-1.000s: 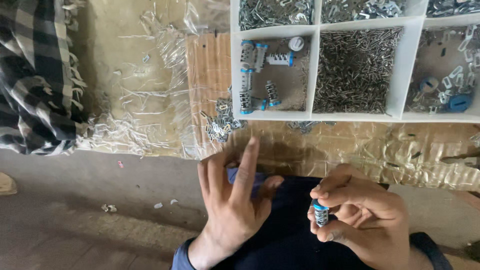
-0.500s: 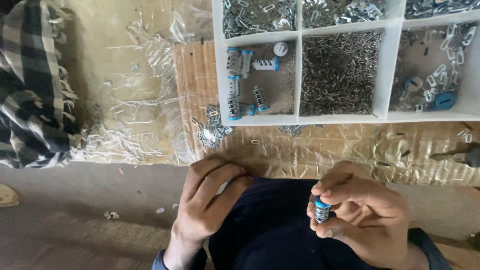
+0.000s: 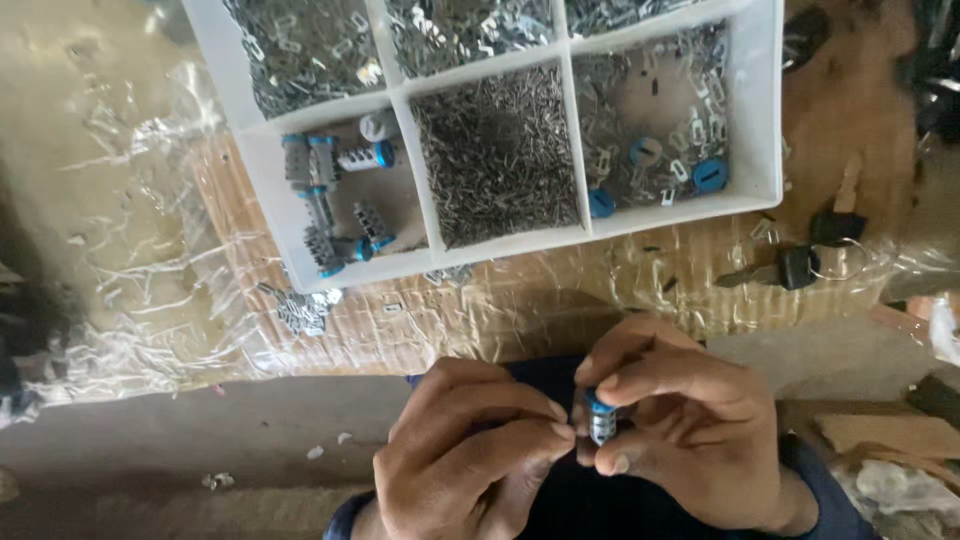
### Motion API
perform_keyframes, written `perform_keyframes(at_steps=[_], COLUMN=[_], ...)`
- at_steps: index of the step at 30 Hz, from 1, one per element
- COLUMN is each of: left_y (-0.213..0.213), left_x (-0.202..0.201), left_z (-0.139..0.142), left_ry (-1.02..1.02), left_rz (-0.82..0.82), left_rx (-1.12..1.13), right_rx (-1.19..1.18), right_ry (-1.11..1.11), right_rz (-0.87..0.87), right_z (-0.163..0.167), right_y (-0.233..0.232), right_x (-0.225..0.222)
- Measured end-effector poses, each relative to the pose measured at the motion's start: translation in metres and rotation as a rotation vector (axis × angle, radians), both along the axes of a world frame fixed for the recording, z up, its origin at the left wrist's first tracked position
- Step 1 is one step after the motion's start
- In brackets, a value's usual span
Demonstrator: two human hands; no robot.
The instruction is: The person assembles small lock cylinder components at a workbench. They pick tiny metal pins and springs from a compartment organizer box, insert them one at a time into a cylindrical lock core held in the other hand, and place finished cores into a compartment of the box. At one point they reach into a large pile of black padlock parts to retrieve a component.
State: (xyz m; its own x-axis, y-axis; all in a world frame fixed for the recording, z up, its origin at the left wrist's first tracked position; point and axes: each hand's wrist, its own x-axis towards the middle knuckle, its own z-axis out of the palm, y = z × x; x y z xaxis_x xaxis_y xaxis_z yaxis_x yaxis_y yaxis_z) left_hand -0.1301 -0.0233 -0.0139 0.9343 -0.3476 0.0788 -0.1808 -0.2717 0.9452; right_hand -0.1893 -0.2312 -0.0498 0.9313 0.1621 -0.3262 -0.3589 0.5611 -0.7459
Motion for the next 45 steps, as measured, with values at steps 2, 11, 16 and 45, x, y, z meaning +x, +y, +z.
perform_keyframes(at_steps=[2,11,16,45], left_y=[-0.005,0.011,0.019,0.04], left_x=[0.003,-0.002,-0.004,-0.004], left_z=[0.002,-0.004,-0.008,0.006], left_ry=[0.059,0.089,0.031,0.797], left_rz=[-0.007,0.082,0.033,-0.09], left_rx=[-0.058,-0.006,-0.111,-0.354], right_rx=[-0.022,-0.018,-0.024,0.147], right_ry=[0.013,-0.012,-0.023,-0.064], right_rz=[-0.035,-0.053,0.001,0.241], right_z=[0.0,0.001,0.001,-0.022], right_y=[-0.002,0.009,0.021,0.023], right_x=[-0.002,0.007,0.011,-0.003])
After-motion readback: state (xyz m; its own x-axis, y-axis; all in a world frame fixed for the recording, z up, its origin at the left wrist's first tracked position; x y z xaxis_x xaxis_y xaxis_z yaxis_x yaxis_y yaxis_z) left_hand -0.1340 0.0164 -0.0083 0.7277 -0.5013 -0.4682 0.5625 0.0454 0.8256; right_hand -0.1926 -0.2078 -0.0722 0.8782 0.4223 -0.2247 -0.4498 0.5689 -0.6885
